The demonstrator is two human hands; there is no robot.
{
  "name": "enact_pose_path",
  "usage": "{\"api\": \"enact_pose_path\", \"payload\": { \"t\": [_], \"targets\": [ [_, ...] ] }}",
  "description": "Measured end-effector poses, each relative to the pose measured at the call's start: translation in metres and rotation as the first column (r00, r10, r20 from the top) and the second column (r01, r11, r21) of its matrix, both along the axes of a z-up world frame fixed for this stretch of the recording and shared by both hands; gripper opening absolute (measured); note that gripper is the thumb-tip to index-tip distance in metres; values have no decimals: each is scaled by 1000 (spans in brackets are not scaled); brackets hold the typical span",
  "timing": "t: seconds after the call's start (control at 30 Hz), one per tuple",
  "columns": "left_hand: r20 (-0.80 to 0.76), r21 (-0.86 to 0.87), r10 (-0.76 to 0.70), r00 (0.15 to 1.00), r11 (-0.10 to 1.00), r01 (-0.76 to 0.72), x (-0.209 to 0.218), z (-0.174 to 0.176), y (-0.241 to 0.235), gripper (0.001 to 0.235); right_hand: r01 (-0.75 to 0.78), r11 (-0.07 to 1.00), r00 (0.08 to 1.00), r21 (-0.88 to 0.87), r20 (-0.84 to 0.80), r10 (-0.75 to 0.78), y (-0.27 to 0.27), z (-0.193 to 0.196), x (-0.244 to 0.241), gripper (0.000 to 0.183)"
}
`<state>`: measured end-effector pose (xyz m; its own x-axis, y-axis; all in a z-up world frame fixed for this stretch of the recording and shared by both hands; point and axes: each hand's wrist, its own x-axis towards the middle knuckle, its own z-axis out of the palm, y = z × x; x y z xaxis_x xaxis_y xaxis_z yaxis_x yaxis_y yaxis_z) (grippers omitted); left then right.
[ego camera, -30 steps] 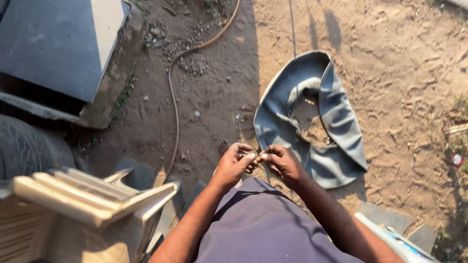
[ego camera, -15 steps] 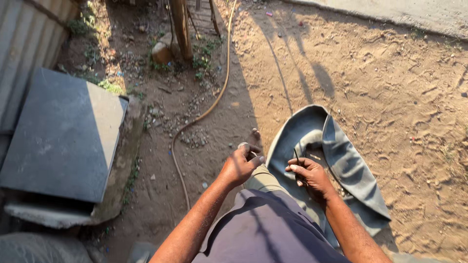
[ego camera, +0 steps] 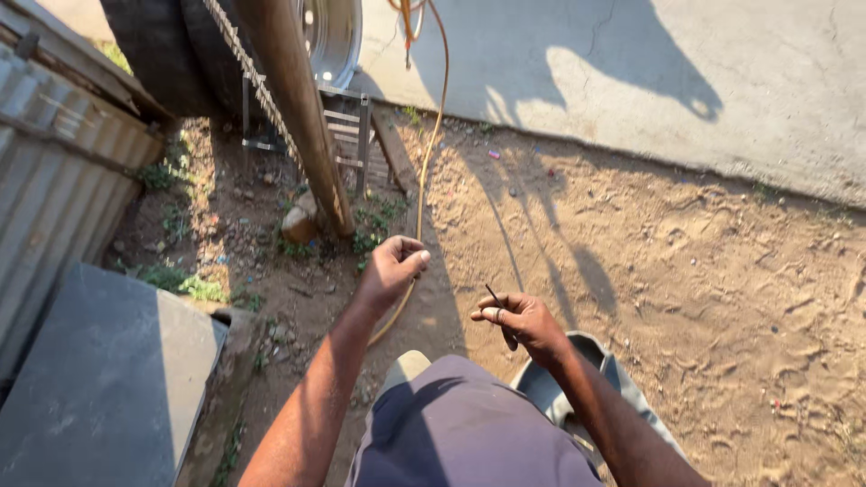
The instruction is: The person walks to a deflated tire lying on the ground and sits down. They insert a yellow hose with a nozzle into the tire's valve stem and hold it in place. The tire gradually inflates and expands as air is pumped into it.
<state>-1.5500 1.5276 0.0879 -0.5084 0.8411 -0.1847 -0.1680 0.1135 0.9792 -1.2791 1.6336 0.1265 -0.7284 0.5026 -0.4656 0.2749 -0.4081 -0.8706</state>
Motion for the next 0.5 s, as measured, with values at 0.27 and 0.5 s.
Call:
{"api": "enact_pose_path", "payload": {
  "t": [0.27,0.5],
  "targets": [
    [-23,305,178,984,938,-163,-237,110,264,11,287,958,956,-16,-56,-287,108,-6,-36,26],
    [62,365,417,907,836,-410,-465,134,478,9,585,804,811,-108,117,-574,168,-34,-50,21]
  ]
}}
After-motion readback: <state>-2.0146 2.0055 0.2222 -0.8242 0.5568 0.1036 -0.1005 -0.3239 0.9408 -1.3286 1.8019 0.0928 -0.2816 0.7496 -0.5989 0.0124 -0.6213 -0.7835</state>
